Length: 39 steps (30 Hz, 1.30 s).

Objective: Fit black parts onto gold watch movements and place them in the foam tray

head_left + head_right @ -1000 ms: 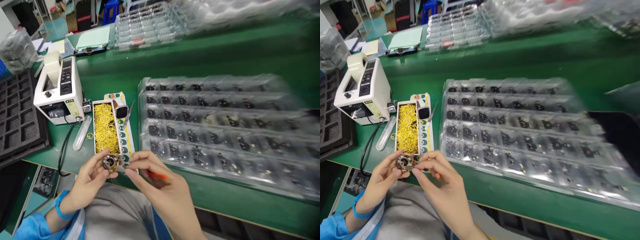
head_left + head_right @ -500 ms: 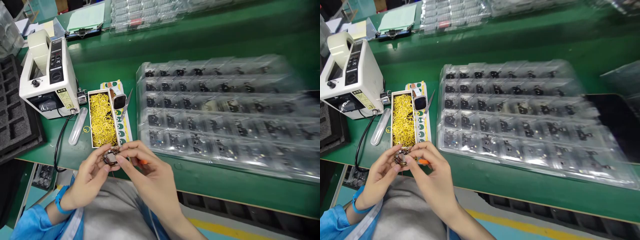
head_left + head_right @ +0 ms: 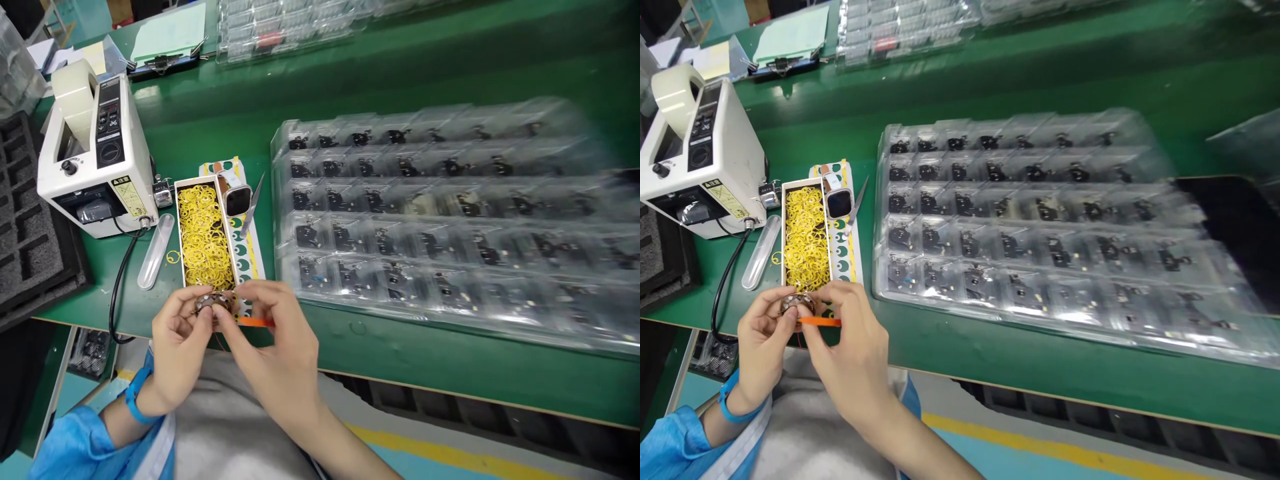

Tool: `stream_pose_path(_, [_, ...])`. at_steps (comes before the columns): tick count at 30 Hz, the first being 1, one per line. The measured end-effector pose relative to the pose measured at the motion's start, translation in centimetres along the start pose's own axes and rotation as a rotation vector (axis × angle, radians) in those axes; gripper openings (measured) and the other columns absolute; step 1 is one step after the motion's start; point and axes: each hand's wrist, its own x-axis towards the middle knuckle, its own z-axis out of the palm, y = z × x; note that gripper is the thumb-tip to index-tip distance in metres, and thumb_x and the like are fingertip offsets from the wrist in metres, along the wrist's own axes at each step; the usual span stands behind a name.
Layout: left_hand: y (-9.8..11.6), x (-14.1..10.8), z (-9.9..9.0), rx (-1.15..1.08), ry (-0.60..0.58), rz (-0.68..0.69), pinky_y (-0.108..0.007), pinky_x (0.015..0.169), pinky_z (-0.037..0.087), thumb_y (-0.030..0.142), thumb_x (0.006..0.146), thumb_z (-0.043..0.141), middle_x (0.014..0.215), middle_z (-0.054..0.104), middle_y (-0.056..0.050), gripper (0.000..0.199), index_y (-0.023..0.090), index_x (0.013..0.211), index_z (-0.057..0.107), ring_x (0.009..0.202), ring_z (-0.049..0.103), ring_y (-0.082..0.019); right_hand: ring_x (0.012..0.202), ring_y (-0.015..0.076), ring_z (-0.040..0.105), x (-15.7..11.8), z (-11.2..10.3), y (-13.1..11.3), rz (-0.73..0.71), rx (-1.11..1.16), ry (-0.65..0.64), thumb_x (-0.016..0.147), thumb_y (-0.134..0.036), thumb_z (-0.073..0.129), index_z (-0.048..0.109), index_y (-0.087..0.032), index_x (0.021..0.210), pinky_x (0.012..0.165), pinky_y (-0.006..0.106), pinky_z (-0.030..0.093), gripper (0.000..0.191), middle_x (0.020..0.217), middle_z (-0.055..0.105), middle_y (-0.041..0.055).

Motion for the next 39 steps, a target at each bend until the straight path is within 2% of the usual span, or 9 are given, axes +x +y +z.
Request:
stream_pose_path(6, [0.4,0.7,-0.4,0.037,-0.100,0.007,-0.024,0.064,0.060,0.040,0.085,0.073,0.083,0.075,-0.005,0.027,0.017,0.096,0.065,0.073,0.073,-0.018,0.082,0.0159,0.063,1.4,-0.8,0.4,-0.113,0.042,-0.181,0.092,-0.012,0.055,0.052,-0.021,0.082,0.069,0.026,0.052,0.014,0.086,0.060,0.0028])
stream_pose_path(10, [1.1,1.6,-1.4,0.222,-0.177,0.110,-0.023,0.067,0.057,0.027,0.085,0.070,0.080,0.070,-0.005,0.012,0.015,0.084,0.072,0.075,0.068,-0.016,0.076,0.0158,0.063,2.2,-0.8,0.5,-0.213,-0.001,-0.204,0.091,-0.009,0.053,0.050,-0.021,0.083,0.063,0.026,0.051,0.015,0.083,0.062,0.0027])
stream_pose_path(13, [1.3,2.0,-1.9,0.313,-0.109,0.197,-0.019,0.065,0.051,0.015,0.079,0.070,0.076,0.065,-0.003,0.004,0.016,0.076,0.072,0.072,0.062,-0.013,0.077,0.0169,0.065,2.0,-1.3,0.2,-0.356,-0.076,-0.117,0.093,-0.011,0.055,0.054,-0.020,0.094,0.062,0.027,0.053,0.009,0.086,0.065,0.0051])
stream_pose_path(16, [1.2,1.9,-2.0,0.249,-0.030,0.089,-0.017,0.058,0.047,0.015,0.074,0.072,0.063,0.061,0.002,0.011,0.017,0.070,0.062,0.059,0.058,-0.010,0.069,0.0141,0.064,1.0,-2.6,-0.2,-0.560,-0.178,-0.004,0.093,-0.011,0.060,0.059,-0.018,0.099,0.057,0.025,0.051,0.009,0.085,0.067,0.0048])
stream_pose_path(19, [1.1,1.5,-1.6,0.112,-0.043,-0.068,-0.016,0.046,0.044,0.023,0.073,0.078,0.055,0.061,0.005,0.027,0.018,0.067,0.051,0.047,0.057,-0.009,0.056,0.0103,0.058,0.3,-3.5,-0.4,-0.673,-0.298,-0.012,0.094,-0.009,0.059,0.064,-0.019,0.097,0.047,0.026,0.044,0.012,0.078,0.068,0.0015])
stream_pose_path(26, [1.3,0.5,-0.6,-0.091,-0.076,-0.056,-0.015,0.049,0.055,0.038,0.074,0.085,0.056,0.069,0.003,0.041,0.017,0.067,0.050,0.046,0.067,-0.010,0.062,0.0133,0.064,0.9,-2.3,-0.4,-0.549,-0.316,0.056,0.092,-0.013,0.064,0.063,-0.018,0.099,0.057,0.027,0.052,0.008,0.091,0.075,0.0080])
stream_pose_path(29, [1.1,0.3,-0.7,-0.148,-0.092,-0.083,-0.015,0.054,0.058,0.035,0.075,0.085,0.060,0.073,0.002,0.035,0.016,0.072,0.055,0.049,0.069,-0.009,0.077,0.0177,0.070,0.8,-2.0,-0.3,-0.419,-0.183,0.003,0.092,-0.012,0.063,0.061,-0.017,0.106,0.065,0.028,0.056,0.014,0.091,0.074,0.0086])
stream_pose_path(32, [0.9,0.2,-0.8,-0.176,-0.126,-0.131,-0.014,0.057,0.060,0.033,0.075,0.085,0.067,0.076,0.002,0.029,0.016,0.088,0.066,0.054,0.070,-0.009,0.075,0.0175,0.071,0.7,-1.7,-0.2,-0.294,-0.086,-0.079,0.096,-0.015,0.058,0.059,-0.019,0.109,0.063,0.028,0.057,0.014,0.086,0.073,0.0050])
stream_pose_path(39, [0.6,0.4,-1.2,-0.148,-0.138,-0.181,-0.018,0.060,0.063,0.036,0.078,0.083,0.067,0.075,0.001,0.025,0.015,0.083,0.072,0.057,0.071,-0.011,0.072,0.0151,0.070,0.6,-1.3,0.0,-0.274,-0.013,-0.099,0.092,-0.007,0.059,0.059,-0.018,0.107,0.063,0.026,0.056,0.019,0.085,0.073,0.0031])
